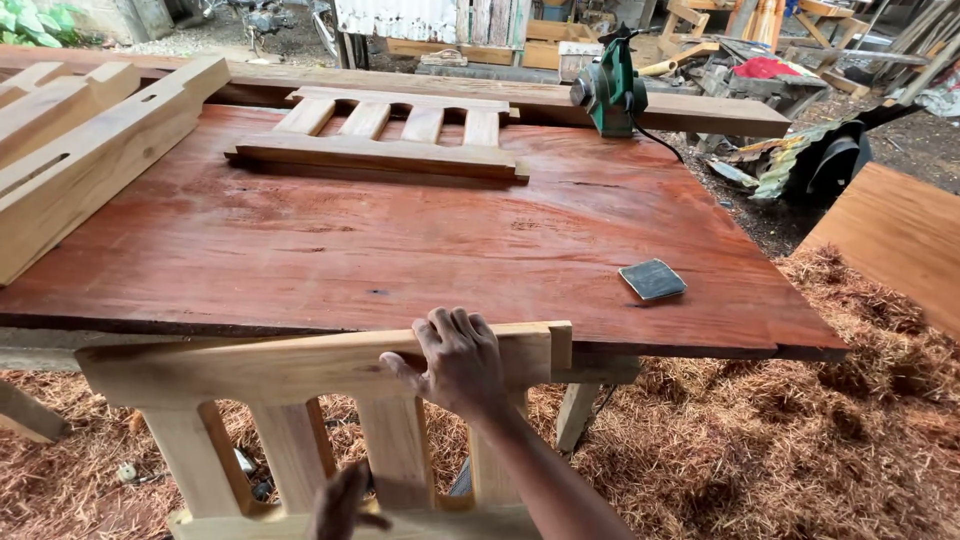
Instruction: The person sands a wooden chair backrest with a sanding block, holding the piece between their legs while seated. They rub the sanding block along the edges and surfaces of the wood, then wipe the surface with their hand.
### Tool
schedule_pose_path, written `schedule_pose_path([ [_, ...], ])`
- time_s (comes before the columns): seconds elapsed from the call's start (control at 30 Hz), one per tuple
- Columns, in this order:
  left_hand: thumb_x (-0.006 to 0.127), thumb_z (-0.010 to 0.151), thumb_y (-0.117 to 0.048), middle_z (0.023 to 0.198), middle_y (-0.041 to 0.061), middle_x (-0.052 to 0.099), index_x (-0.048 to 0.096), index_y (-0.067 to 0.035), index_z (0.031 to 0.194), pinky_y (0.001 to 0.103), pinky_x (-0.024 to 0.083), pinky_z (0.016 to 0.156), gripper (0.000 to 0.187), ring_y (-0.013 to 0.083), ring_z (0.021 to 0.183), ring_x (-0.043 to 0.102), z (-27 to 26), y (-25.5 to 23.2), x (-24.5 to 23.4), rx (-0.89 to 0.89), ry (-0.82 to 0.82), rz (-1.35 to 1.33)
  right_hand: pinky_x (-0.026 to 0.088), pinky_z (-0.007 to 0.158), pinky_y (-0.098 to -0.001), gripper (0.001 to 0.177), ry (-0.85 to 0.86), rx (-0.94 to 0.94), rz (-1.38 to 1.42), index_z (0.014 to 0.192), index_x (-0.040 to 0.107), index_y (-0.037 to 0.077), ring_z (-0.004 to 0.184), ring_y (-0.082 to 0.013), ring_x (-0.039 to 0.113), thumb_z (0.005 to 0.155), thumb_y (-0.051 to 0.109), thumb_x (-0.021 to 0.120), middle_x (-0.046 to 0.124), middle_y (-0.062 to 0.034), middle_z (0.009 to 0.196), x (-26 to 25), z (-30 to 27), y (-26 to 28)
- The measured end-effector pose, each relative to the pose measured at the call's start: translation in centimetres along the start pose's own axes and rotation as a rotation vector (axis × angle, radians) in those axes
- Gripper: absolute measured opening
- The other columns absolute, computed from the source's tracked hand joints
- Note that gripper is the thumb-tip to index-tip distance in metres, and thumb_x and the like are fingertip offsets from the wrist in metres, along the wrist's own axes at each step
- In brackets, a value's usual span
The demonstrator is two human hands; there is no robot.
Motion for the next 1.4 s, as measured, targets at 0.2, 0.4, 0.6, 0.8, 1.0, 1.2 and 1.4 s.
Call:
schedule_pose_path([
  [0.2, 0.057, 0.104, -0.034, 0.147, 0.029, 0.06, 0.049, 0.004, 0.152, 0.052, 0.065, 0.061, 0.061, 0.0676, 0.093, 0.059, 2.6, 1.5, -3.2, 0.167, 0.108, -0.066, 0.054, 0.079, -0.0443, 0.063, 0.032, 0.019, 0.003, 0.099, 0.072, 0.005, 0.091, -0.0237, 0.062, 0.093, 0.067, 0.063, 0.065, -0.0087, 0.095, 0.8, -0.1, -0.4],
  [0.4, 0.059, 0.098, -0.039, 0.126, 0.023, 0.064, 0.055, 0.007, 0.14, 0.044, 0.066, 0.058, 0.063, 0.0382, 0.086, 0.071, -2.4, -9.3, 2.0, 0.506, 0.072, -0.115, 0.055, 0.08, -0.044, 0.068, 0.067, -0.012, 0.012, 0.099, 0.072, 0.004, 0.094, -0.0237, 0.064, 0.096, 0.07, 0.057, 0.067, -0.0102, 0.098, 1.4, -0.4, -0.5],
  [0.6, 0.056, 0.097, -0.04, 0.133, 0.002, 0.059, 0.053, -0.005, 0.141, 0.049, 0.065, 0.054, 0.057, 0.0419, 0.088, 0.077, -3.9, -1.2, 2.0, 0.024, 0.074, 0.054, 0.054, 0.081, -0.044, 0.064, -0.029, -0.039, -0.033, 0.096, 0.074, 0.006, 0.091, -0.0255, 0.065, 0.09, 0.068, 0.06, 0.068, -0.0093, 0.095, -0.2, 0.5, 0.1],
  [0.8, 0.056, 0.103, -0.034, 0.143, 0.022, 0.06, 0.052, 0.005, 0.147, 0.042, 0.068, 0.06, 0.058, 0.0437, 0.091, 0.073, -3.8, -4.5, 1.9, 0.308, 0.258, -0.051, 0.053, 0.079, -0.0424, 0.055, -0.072, -0.045, -0.104, 0.096, 0.077, 0.008, 0.087, -0.0262, 0.064, 0.088, 0.061, 0.067, 0.067, -0.0077, 0.094, -1.4, 1.1, 1.0],
  [1.0, 0.049, 0.103, -0.036, 0.142, 0.01, 0.058, 0.05, 0.001, 0.146, 0.042, 0.07, 0.065, 0.056, 0.0318, 0.122, 0.066, -6.4, -10.4, 4.8, 0.53, 0.253, -0.025, 0.053, 0.079, -0.0418, 0.055, -0.033, 0.0, -0.141, 0.095, 0.078, 0.009, 0.086, -0.0249, 0.064, 0.084, 0.062, 0.069, 0.068, -0.0059, 0.091, -0.7, 0.8, 0.8],
  [1.2, 0.049, 0.104, -0.032, 0.117, 0.011, 0.062, 0.054, -0.002, 0.143, 0.043, 0.07, 0.063, 0.05, 0.0336, 0.099, 0.07, -4.3, -0.1, 1.4, 0.185, 0.235, 0.068, 0.052, 0.079, -0.0419, 0.053, -0.029, 0.007, -0.152, 0.095, 0.079, 0.009, 0.087, -0.0243, 0.064, 0.085, 0.06, 0.07, 0.068, -0.0063, 0.092, -0.9, 0.9, 0.9],
  [1.4, 0.052, 0.108, -0.033, 0.124, 0.014, 0.065, 0.061, 0.001, 0.142, 0.04, 0.068, 0.064, 0.049, 0.0286, 0.105, 0.068, -2.8, -4.5, 2.2, 0.491, 0.256, -0.046, 0.051, 0.077, -0.0415, 0.051, -0.048, -0.002, -0.144, 0.097, 0.078, 0.009, 0.086, -0.0258, 0.063, 0.083, 0.058, 0.071, 0.068, -0.0063, 0.092, -1.4, 1.0, 1.5],
])
Point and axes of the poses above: each hand's wrist, its own z-axis towards the middle knuckle, its own x-axis out of the palm, y = z × x, the point moved 2 cm from there along z, towards the middle knuckle
